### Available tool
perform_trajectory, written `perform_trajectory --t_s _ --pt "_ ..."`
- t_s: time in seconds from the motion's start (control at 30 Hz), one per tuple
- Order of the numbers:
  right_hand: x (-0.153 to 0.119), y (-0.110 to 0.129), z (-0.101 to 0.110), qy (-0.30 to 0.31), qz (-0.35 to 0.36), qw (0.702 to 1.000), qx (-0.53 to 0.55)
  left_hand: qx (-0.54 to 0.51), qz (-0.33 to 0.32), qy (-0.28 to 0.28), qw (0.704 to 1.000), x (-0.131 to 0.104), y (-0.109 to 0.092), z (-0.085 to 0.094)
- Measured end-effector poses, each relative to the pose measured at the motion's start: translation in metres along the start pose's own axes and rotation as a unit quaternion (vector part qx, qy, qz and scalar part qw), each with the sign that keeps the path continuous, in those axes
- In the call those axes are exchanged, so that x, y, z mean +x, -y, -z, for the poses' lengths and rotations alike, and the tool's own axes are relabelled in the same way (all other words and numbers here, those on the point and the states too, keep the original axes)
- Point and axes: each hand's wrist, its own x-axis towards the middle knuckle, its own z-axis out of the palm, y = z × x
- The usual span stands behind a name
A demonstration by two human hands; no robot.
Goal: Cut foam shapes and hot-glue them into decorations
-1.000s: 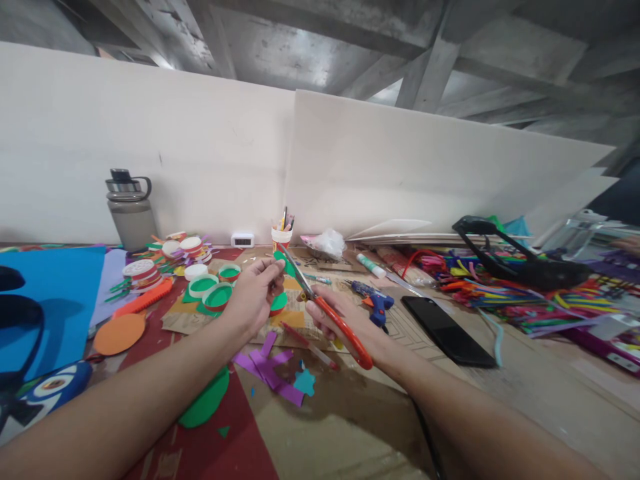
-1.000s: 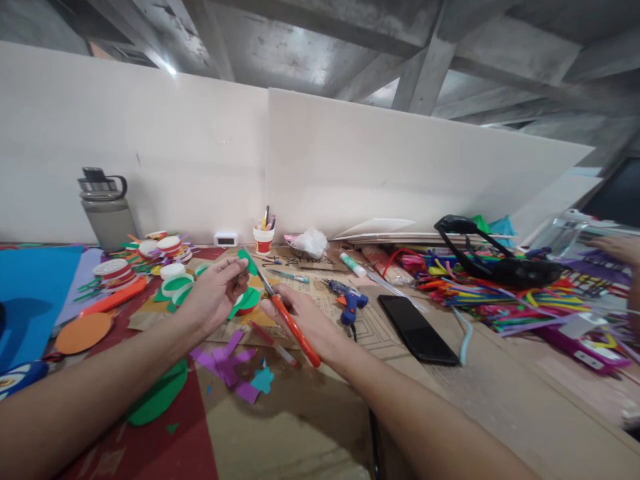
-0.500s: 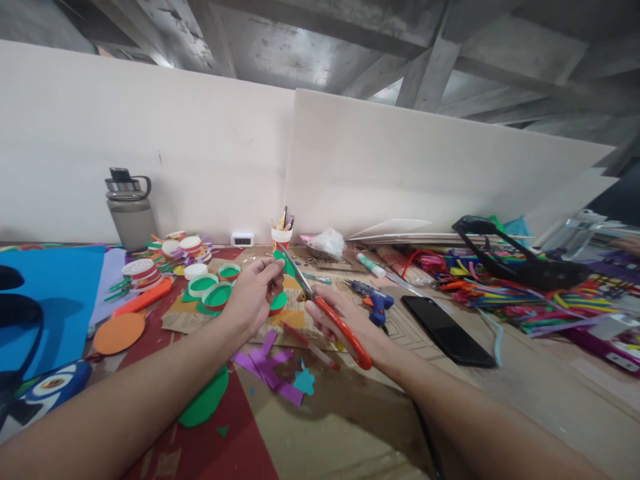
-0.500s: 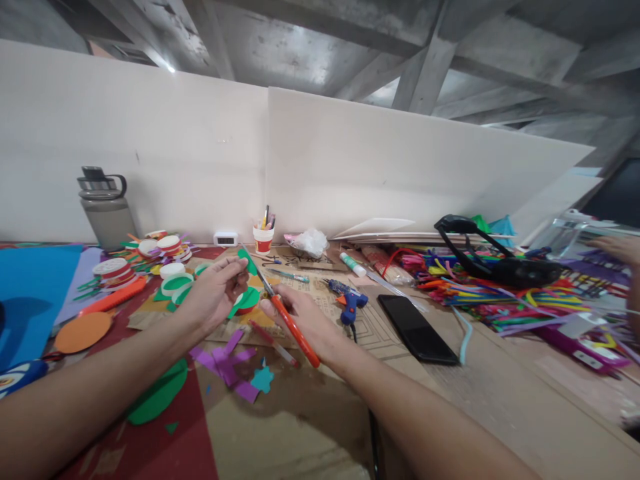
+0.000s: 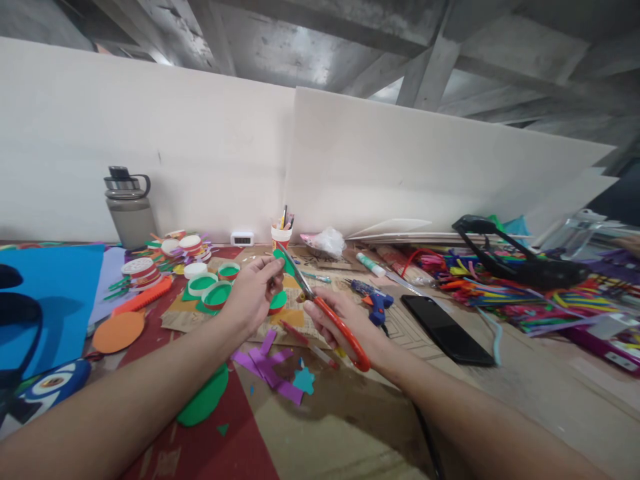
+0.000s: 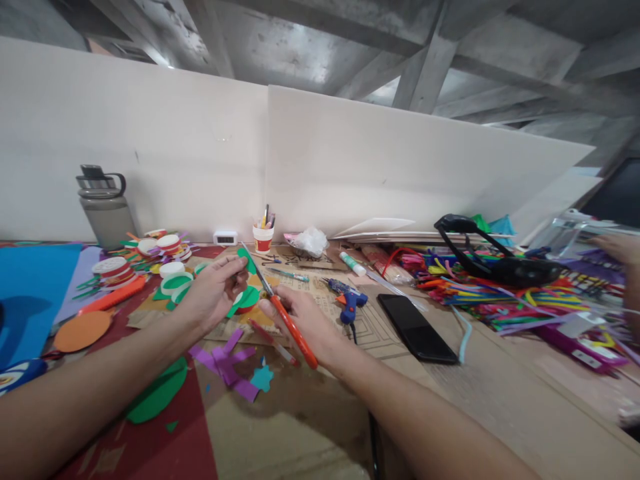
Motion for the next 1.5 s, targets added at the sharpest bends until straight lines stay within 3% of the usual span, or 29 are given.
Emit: perform_trajectory --t_s 0.2,0.37,0.6,1.1,1.37,1.5 --pt "-0.004 0.004 -0.006 -0.011 -0.05 0.997 0.062 -0.005 0.003 -0.003 1.0 -0.001 0.0 0.001" --pt "-0.005 0.006 -0.009 -0.024 -0.05 0.995 0.079 -0.006 0.007 -0.004 1.0 0.001 0.0 0.001" --pt "-0.004 0.005 -0.006 -0.037 -0.005 0.998 0.047 -0.007 0.006 -0.004 1.0 0.001 0.0 0.001" --pt "-0.007 0.013 -0.005 -0.029 -0.068 0.997 0.004 0.01 0.004 0.01 1.0 0.002 -0.001 0.003" --pt "0.006 -0.002 -0.005 -0.116 -0.047 0.978 0.165 0.043 0.018 0.024 0.999 -0.003 0.004 0.001" --pt "0.007 0.002 -0.005 -0.146 -0.019 0.963 0.225 0.078 0.029 0.053 0.995 -0.01 0.007 -0.003"
